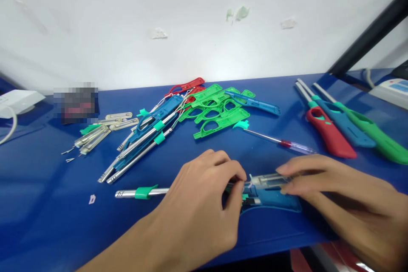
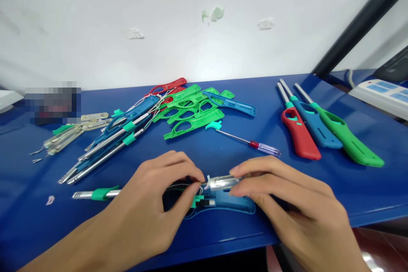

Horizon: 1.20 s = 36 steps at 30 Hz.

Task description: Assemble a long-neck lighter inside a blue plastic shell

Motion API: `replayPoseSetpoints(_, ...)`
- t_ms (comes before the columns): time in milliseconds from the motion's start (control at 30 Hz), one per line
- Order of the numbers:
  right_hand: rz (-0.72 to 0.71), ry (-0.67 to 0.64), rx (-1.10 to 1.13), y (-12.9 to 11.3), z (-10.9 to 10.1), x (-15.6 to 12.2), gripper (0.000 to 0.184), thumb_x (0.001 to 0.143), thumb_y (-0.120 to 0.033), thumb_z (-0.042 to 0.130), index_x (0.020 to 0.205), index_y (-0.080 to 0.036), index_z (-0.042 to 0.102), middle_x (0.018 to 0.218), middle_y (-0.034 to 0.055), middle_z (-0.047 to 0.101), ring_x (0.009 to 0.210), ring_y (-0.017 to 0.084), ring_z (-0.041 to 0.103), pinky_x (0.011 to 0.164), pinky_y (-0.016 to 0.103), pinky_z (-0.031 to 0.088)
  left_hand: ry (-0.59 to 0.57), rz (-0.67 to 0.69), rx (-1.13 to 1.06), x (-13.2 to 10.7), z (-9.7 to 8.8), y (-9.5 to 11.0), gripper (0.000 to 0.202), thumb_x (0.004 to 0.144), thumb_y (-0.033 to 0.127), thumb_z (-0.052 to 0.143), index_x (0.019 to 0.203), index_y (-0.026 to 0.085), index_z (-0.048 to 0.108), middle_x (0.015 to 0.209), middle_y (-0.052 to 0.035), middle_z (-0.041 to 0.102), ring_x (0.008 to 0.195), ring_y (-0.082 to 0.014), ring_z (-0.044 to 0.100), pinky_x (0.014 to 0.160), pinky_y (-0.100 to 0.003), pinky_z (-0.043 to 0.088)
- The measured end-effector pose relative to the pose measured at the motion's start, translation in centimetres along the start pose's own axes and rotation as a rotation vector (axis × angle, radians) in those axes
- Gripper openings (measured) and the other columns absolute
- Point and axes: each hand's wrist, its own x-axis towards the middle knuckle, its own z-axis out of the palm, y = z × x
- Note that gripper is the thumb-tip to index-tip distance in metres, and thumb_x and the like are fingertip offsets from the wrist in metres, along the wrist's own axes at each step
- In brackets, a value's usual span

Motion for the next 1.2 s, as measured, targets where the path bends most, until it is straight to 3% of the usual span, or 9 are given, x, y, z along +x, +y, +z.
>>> replayPoseSetpoints(233,0.017,0.052,0.013,-0.5,0.4,-0.5,0.033,0.129,-0.028,0.076,0.108,-0.041,0.098,0.124,-0.0077,0.095,0.094,0.016,0.095,0.091,0.017,0.078,-0.006,-0.001,-0.011,0.3,-0.1,-0.3,0.024,0.111,0.014,0.069,0.098,0.024,0.086,0.096,0.0035,0.088,0.089,-0.0198,0.082,0.080,-0.037,0.062)
replayPoseSetpoints(367,0.157,0.128,0.040,0.4,0.6,-3.2,0.013,0.119,-0.044,0.094,0.110,-0.039,0.101,0.117,0.0030,0.094,0.100,0.032,0.097,0.087,0.039,0.086,-0.008,0.016,0.006,0.4,0.0,-0.3,0.026,0.112,0.012,0.067,0.094,0.023,0.083,0.093,0.0033,0.086,0.086,-0.0193,0.081,0.078,-0.037,0.061)
replayPoseSetpoints(467,0.247,0.175,0.061,1.9,0.7,-5.3,0.016,0.110,-0.054,0.104,0.111,-0.038,0.101,0.113,0.0060,0.092,0.111,0.040,0.097,0.092,0.047,0.088,-0.005,0.032,0.022,0.3,0.1,-0.3,0.028,0.114,0.012,0.065,0.096,0.022,0.084,0.095,0.0018,0.086,0.086,-0.0201,0.082,0.078,-0.037,0.062)
replayPoseSetpoints(800,0.279,0.146,0.085,3.7,0.9,-6.3,0.025,0.109,-0.060,0.105,0.105,-0.036,0.099,0.110,0.0068,0.092,0.116,0.041,0.097,0.094,0.046,0.088,-0.004,0.119,0.054,-0.1,0.5,-0.5,0.035,0.120,0.011,0.060,0.100,0.016,0.088,0.098,-0.0040,0.083,0.084,-0.0205,0.080,0.077,-0.038,0.063)
replayPoseSetpoints(1100,0.268,0.098,0.088,1.5,0.3,-4.0,0.024,0.111,-0.057,0.105,0.104,-0.035,0.100,0.108,0.0062,0.093,0.110,0.040,0.098,0.093,0.044,0.088,-0.013,0.089,0.040,0.0,0.2,-0.3,0.032,0.119,0.012,0.064,0.101,0.019,0.090,0.098,-0.0031,0.086,0.087,-0.0223,0.082,0.079,-0.040,0.063)
replayPoseSetpoints(1200,0.237,0.079,0.081,0.6,0.3,-2.7,0.029,0.123,-0.053,0.093,0.099,-0.036,0.097,0.112,0.0020,0.095,0.100,0.031,0.098,0.092,0.035,0.086,-0.006,0.059,0.016,0.1,0.0,-0.1,0.028,0.117,0.014,0.068,0.100,0.022,0.089,0.099,-0.0006,0.088,0.089,-0.0216,0.083,0.081,-0.038,0.064)
